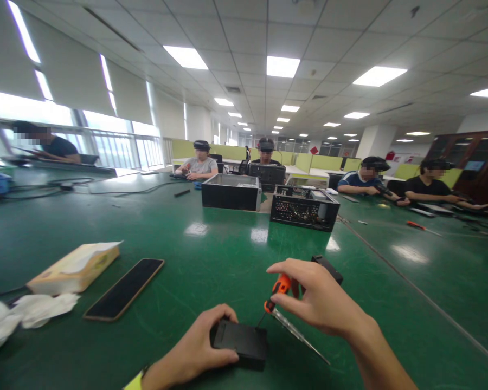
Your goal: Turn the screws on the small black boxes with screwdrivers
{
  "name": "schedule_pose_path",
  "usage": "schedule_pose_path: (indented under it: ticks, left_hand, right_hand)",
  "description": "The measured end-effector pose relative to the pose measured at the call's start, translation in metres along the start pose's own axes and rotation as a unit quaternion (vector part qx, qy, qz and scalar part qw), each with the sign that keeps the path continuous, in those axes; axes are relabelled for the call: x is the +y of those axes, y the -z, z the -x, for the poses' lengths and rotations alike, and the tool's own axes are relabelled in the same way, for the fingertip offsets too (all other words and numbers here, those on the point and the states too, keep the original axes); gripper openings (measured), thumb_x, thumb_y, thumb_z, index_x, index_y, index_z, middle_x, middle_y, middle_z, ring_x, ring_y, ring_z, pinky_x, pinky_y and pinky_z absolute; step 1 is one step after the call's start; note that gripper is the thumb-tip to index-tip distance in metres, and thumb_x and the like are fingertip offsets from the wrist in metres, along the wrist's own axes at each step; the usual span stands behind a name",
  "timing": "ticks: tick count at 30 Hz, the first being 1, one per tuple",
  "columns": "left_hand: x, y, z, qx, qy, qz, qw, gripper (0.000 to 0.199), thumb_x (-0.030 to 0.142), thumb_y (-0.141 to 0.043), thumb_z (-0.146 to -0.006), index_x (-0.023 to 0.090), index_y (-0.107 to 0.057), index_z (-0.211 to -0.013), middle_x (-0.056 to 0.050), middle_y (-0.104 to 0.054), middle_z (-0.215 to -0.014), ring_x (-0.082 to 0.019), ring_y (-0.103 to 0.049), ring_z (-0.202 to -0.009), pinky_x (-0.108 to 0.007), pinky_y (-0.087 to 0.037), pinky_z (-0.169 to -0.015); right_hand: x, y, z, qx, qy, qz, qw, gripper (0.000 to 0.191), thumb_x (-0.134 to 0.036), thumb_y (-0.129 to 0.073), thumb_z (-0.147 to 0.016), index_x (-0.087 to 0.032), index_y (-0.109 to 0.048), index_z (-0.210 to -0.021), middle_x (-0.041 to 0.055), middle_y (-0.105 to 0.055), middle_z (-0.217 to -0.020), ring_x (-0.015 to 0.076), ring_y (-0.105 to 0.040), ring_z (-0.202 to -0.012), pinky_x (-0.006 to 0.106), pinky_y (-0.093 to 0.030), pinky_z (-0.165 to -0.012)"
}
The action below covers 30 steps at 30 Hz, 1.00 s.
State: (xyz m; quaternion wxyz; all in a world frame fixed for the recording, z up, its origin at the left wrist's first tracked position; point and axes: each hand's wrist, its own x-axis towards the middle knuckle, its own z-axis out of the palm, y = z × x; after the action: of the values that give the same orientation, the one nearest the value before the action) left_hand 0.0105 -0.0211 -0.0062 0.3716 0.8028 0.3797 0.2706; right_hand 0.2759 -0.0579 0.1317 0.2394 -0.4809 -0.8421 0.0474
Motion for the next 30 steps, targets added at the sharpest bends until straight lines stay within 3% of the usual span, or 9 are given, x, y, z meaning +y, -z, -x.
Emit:
schedule_pose_path:
  ticks: [4, 8, 12, 18, 30]
  left_hand:
    - [0.0002, -0.0003, -0.0006, 0.002, -0.003, 0.000, 1.000, 0.043, 0.035, -0.083, -0.065, 0.020, -0.060, -0.099, 0.001, -0.058, -0.094, -0.020, -0.051, -0.086, -0.026, -0.038, -0.076]
    - [0.0021, 0.0003, -0.0008, 0.004, -0.004, 0.005, 1.000, 0.043, 0.033, -0.084, -0.065, 0.020, -0.060, -0.098, 0.001, -0.058, -0.094, -0.020, -0.051, -0.086, -0.026, -0.038, -0.076]
    - [0.0026, 0.0001, -0.0006, 0.003, -0.004, -0.002, 1.000, 0.043, 0.033, -0.084, -0.065, 0.020, -0.060, -0.098, 0.000, -0.058, -0.094, -0.020, -0.051, -0.086, -0.026, -0.038, -0.077]
    - [-0.0006, -0.0014, -0.0003, 0.004, -0.007, -0.004, 1.000, 0.043, 0.034, -0.083, -0.066, 0.020, -0.059, -0.099, 0.001, -0.058, -0.094, -0.020, -0.051, -0.086, -0.025, -0.037, -0.074]
    - [-0.0015, -0.0005, -0.0001, 0.002, -0.015, -0.007, 1.000, 0.042, 0.034, -0.082, -0.066, 0.020, -0.059, -0.098, 0.001, -0.058, -0.092, -0.020, -0.051, -0.085, -0.025, -0.038, -0.075]
  right_hand:
    - [0.0001, 0.0000, -0.0002, 0.010, -0.008, 0.022, 1.000, 0.027, -0.039, -0.068, -0.084, -0.024, -0.070, -0.105, 0.0012, -0.073, -0.084, 0.0170, -0.066, -0.071, 0.029, -0.049, -0.068]
    - [-0.0006, 0.0007, -0.0007, 0.016, 0.015, 0.006, 1.000, 0.030, -0.033, -0.065, -0.086, -0.024, -0.066, -0.114, 0.0029, -0.073, -0.091, 0.0168, -0.066, -0.074, 0.027, -0.050, -0.068]
    - [-0.0019, 0.0010, 0.0001, 0.008, -0.001, 0.028, 1.000, 0.027, -0.039, -0.068, -0.084, -0.024, -0.070, -0.107, 0.0004, -0.072, -0.078, 0.0165, -0.065, -0.067, 0.027, -0.048, -0.064]
    - [-0.0030, 0.0020, 0.0013, -0.002, 0.007, 0.006, 1.000, 0.035, -0.032, -0.063, -0.088, -0.024, -0.062, -0.122, 0.0033, -0.072, -0.095, 0.0174, -0.066, -0.078, 0.028, -0.051, -0.070]
    - [-0.0027, -0.0017, -0.0010, 0.022, 0.018, 0.009, 1.000, 0.028, -0.035, -0.067, -0.085, -0.023, -0.068, -0.111, 0.0037, -0.074, -0.091, 0.0185, -0.067, -0.078, 0.029, -0.051, -0.071]
